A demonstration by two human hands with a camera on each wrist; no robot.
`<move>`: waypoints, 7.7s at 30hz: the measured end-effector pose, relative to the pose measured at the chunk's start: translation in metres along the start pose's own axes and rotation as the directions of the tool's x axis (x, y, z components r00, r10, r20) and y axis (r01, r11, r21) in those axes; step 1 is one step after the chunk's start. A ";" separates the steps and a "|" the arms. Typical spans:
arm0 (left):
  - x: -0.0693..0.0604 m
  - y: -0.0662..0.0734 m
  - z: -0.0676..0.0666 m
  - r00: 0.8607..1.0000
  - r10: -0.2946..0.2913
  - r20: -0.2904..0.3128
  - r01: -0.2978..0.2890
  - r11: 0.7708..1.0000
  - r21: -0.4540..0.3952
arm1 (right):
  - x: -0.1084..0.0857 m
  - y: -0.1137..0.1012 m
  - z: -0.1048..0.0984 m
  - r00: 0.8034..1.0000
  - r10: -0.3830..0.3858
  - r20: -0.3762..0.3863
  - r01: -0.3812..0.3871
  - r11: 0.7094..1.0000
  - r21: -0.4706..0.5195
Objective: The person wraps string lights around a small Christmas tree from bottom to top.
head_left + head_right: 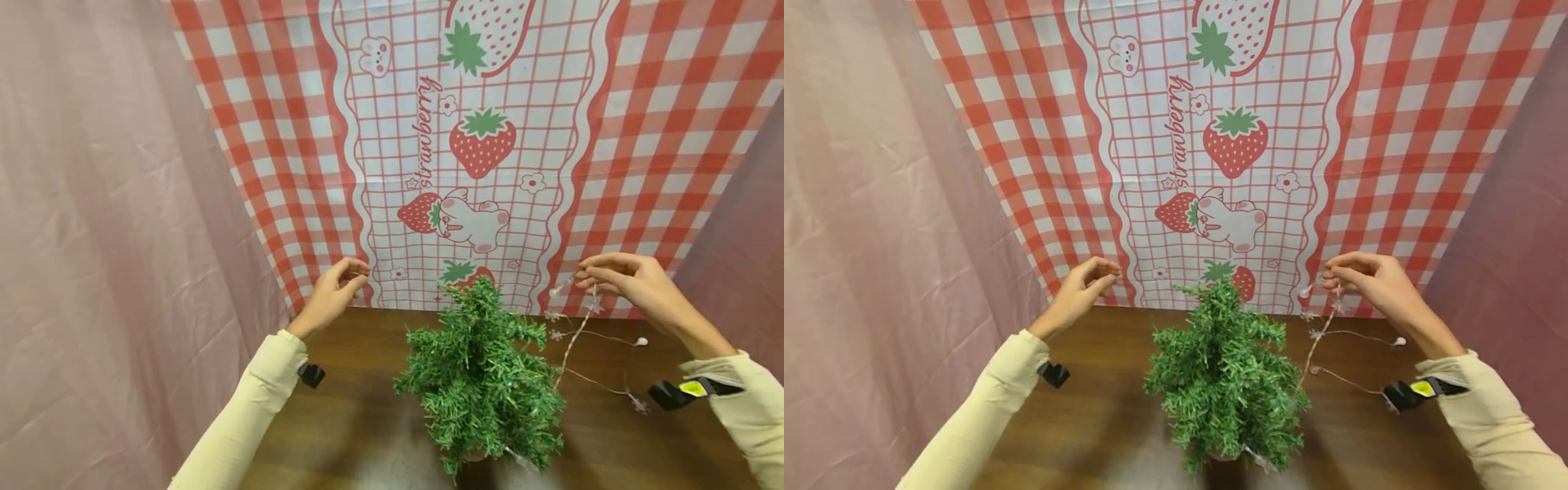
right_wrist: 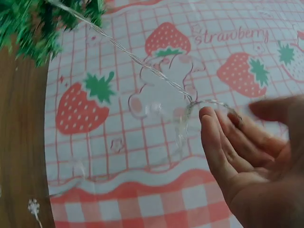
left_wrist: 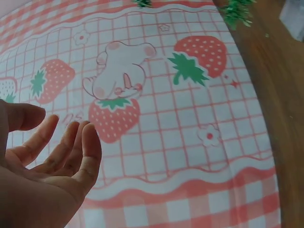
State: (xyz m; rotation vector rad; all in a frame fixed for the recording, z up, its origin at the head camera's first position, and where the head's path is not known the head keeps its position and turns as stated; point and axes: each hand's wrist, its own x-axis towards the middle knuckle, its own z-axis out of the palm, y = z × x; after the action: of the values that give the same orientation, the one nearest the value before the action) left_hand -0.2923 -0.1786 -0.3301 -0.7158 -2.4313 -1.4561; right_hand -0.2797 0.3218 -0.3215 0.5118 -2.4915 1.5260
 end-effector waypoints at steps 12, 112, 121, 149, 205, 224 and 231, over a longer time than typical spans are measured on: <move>0.061 0.027 0.009 0.974 -0.049 0.220 0.112 0.952 -0.284 | 0.017 -0.020 0.018 0.995 -0.073 0.071 0.077 0.996 -0.050; 0.082 0.044 0.017 0.974 0.109 0.199 -0.154 0.962 0.224 | 0.022 -0.032 0.074 0.963 -0.265 0.044 0.218 0.674 -0.706; 0.071 0.024 0.008 0.968 0.250 0.034 -0.245 0.896 0.372 | 0.029 -0.025 0.084 0.976 -0.197 0.093 0.209 0.719 -0.663; 0.038 -0.015 -0.013 0.984 0.113 0.135 -0.169 0.825 0.539 | 0.020 0.009 0.101 0.972 0.027 0.234 0.018 0.983 -0.185; -0.079 0.020 -0.014 0.933 -0.138 0.331 0.255 0.904 -0.343 | -0.092 -0.125 0.120 0.726 -0.681 -0.098 0.560 0.668 -0.491; -0.094 0.046 0.004 0.920 -0.126 0.371 0.335 0.744 -0.578 | -0.106 -0.164 0.227 0.680 -0.643 0.354 0.728 0.530 -0.436; -0.099 0.054 0.010 0.932 -0.126 0.339 0.315 0.743 -0.591 | -0.101 -0.155 0.259 0.827 -0.400 0.396 0.550 0.725 -0.416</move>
State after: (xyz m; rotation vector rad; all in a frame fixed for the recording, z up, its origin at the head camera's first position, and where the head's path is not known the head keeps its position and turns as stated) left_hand -0.1793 -0.1780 -0.3350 -0.8118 -2.2389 -2.5036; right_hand -0.1197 0.0468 -0.3447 1.2214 -2.5188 0.5803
